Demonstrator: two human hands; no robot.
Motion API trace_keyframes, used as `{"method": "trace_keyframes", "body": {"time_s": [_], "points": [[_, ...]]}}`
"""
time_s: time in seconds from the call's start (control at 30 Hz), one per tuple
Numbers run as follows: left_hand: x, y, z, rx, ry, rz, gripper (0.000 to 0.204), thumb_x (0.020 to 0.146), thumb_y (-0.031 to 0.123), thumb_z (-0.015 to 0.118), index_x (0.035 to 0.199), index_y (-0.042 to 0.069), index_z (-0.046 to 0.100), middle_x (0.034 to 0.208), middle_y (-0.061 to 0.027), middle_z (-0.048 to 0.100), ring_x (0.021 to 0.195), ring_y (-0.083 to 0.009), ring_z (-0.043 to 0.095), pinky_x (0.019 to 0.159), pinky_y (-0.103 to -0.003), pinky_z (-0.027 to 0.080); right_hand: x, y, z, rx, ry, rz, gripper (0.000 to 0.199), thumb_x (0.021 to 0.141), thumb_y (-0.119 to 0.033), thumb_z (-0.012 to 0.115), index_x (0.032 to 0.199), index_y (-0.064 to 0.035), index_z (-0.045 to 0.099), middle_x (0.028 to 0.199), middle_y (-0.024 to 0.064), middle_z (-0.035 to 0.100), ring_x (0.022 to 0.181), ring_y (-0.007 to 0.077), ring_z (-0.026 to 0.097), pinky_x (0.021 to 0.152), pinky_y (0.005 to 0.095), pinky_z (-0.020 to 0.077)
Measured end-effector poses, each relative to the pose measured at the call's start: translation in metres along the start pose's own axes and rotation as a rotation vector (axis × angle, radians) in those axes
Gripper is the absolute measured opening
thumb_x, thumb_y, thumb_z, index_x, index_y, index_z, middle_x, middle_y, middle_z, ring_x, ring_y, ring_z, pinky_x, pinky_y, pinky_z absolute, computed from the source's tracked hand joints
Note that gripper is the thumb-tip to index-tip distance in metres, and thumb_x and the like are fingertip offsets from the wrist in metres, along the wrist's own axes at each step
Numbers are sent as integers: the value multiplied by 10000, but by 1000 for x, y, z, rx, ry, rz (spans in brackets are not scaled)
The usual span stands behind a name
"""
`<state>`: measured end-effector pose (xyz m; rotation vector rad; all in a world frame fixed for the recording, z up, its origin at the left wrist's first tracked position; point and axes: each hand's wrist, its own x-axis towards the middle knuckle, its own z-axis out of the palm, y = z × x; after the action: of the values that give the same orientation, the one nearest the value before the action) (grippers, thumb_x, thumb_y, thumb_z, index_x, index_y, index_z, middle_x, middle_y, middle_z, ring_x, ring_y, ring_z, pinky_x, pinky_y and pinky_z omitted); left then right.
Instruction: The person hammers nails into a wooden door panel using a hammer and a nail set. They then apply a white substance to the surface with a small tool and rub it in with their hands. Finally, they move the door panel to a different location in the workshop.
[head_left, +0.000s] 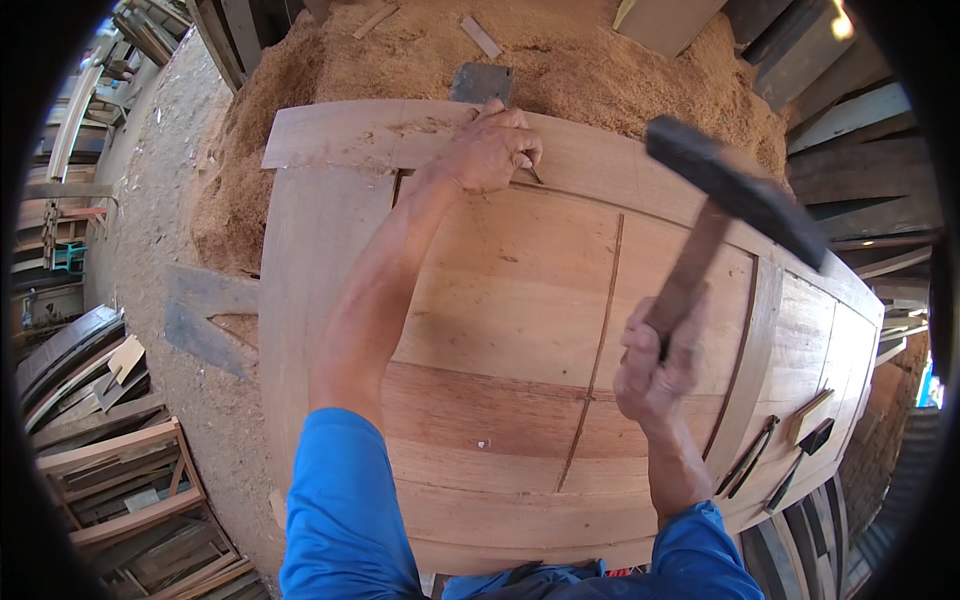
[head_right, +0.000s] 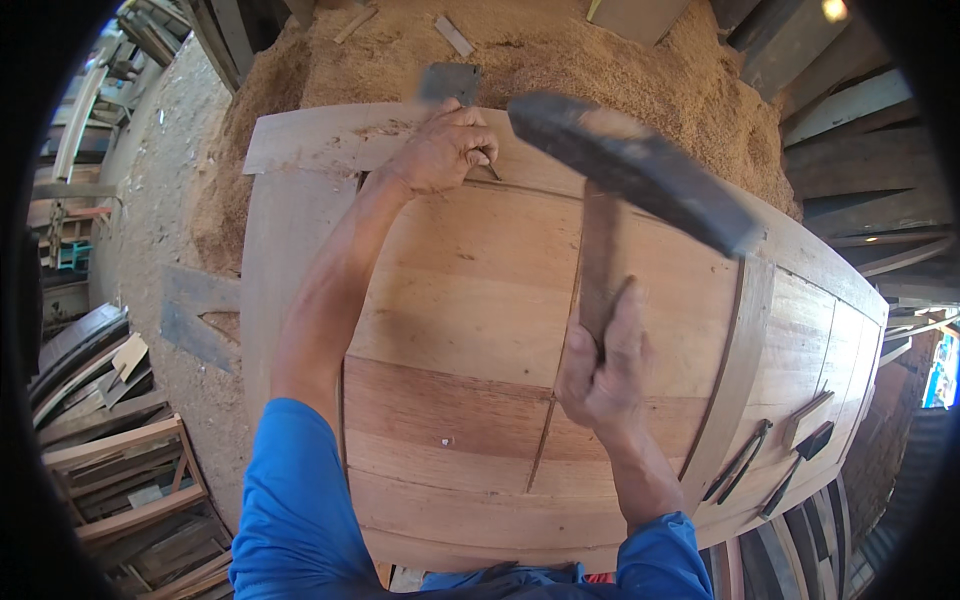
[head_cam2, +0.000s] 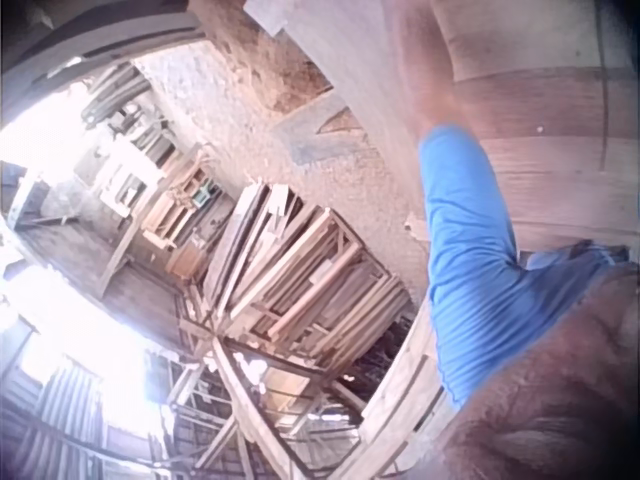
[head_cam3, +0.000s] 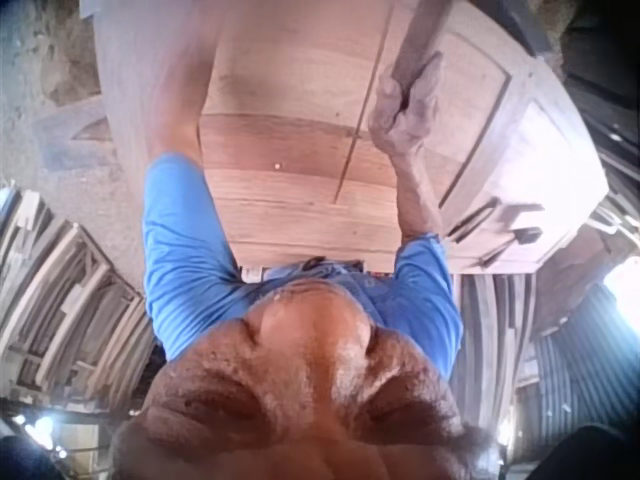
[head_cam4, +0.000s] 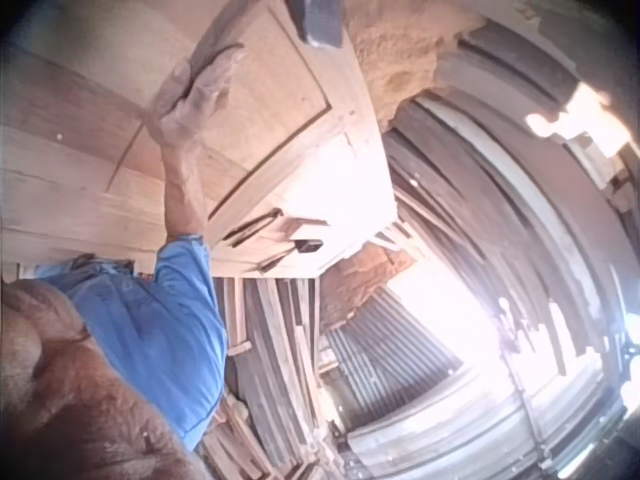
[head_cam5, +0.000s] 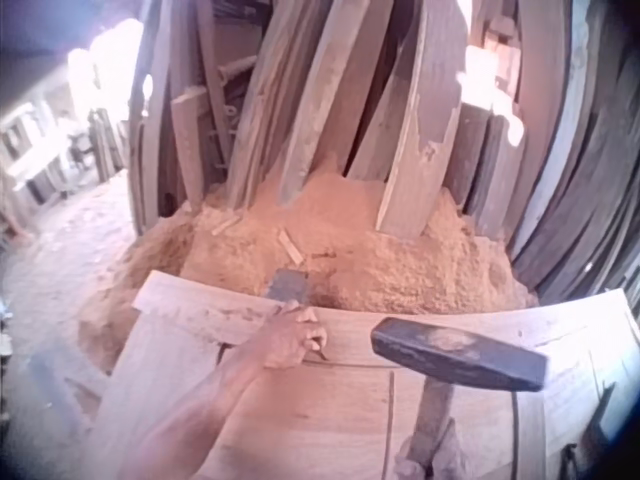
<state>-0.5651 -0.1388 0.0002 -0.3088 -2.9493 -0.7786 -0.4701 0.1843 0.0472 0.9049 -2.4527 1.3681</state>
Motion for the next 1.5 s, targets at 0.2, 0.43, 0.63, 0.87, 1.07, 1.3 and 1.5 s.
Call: {"method": "trace_keyframes", "body": {"time_s": [0.2,0.43,0.63,0.87,1.07,1.3,1.5], "points": [[-3,-13,4,-47,30,39,40,902,110,662,914,141,682,964,-10,599,1023,-242,496,963,-401,412,44,-12,-6,-142,-432,313,615,961,-28,549,1550,-44,371,1209,284,655,977,416,705,855,419,564],[-1,-5,-3,6,-50,-4,34,894,115,684,923,131,683,991,-15,602,1038,-242,493,979,-392,402,49,-3,5,-335,-689,464,666,978,-59,559,1590,-74,298,1148,298,667,948,422,709,827,440,551],[-2,4,-6,33,-49,-57,65,901,144,697,964,143,713,1042,-20,617,1086,-245,486,1006,-419,399,0,-20,-26,89,-262,419,650,1012,-126,495,1598,-7,240,870,125,646,711,241,630,677,364,515],[-18,7,-9,-176,135,-253,102,902,64,688,992,114,695,1033,-41,646,1074,-270,569,1031,-427,423,-88,-10,-84,403,-363,912,654,1023,-116,460,1603,20,189,771,49,571,601,97,536,540,248,468],[-53,4,-35,-174,191,-338,62,911,75,663,968,99,672,1248,-101,662,1271,-323,527,1125,-544,374,-166,-25,-97,337,-256,1060,691,1031,-154,489,1608,-5,140,773,66,608,563,128,567,521,289,496],[-84,62,40,138,-25,-78,172,898,160,633,1055,115,688,1596,-154,387,1487,-360,319,1209,-618,200,-163,-18,-88,-82,-428,848,676,999,-378,568,1526,-36,319,925,256,676,829,436,683,729,505,538],[-81,123,41,13,-7,-48,85,940,112,609,1021,95,628,1155,-85,705,1178,-367,574,1009,-515,410,-164,-64,-119,-122,-601,996,681,991,-314,577,1500,53,314,1057,300,672,961,490,661,854,527,531]]}}
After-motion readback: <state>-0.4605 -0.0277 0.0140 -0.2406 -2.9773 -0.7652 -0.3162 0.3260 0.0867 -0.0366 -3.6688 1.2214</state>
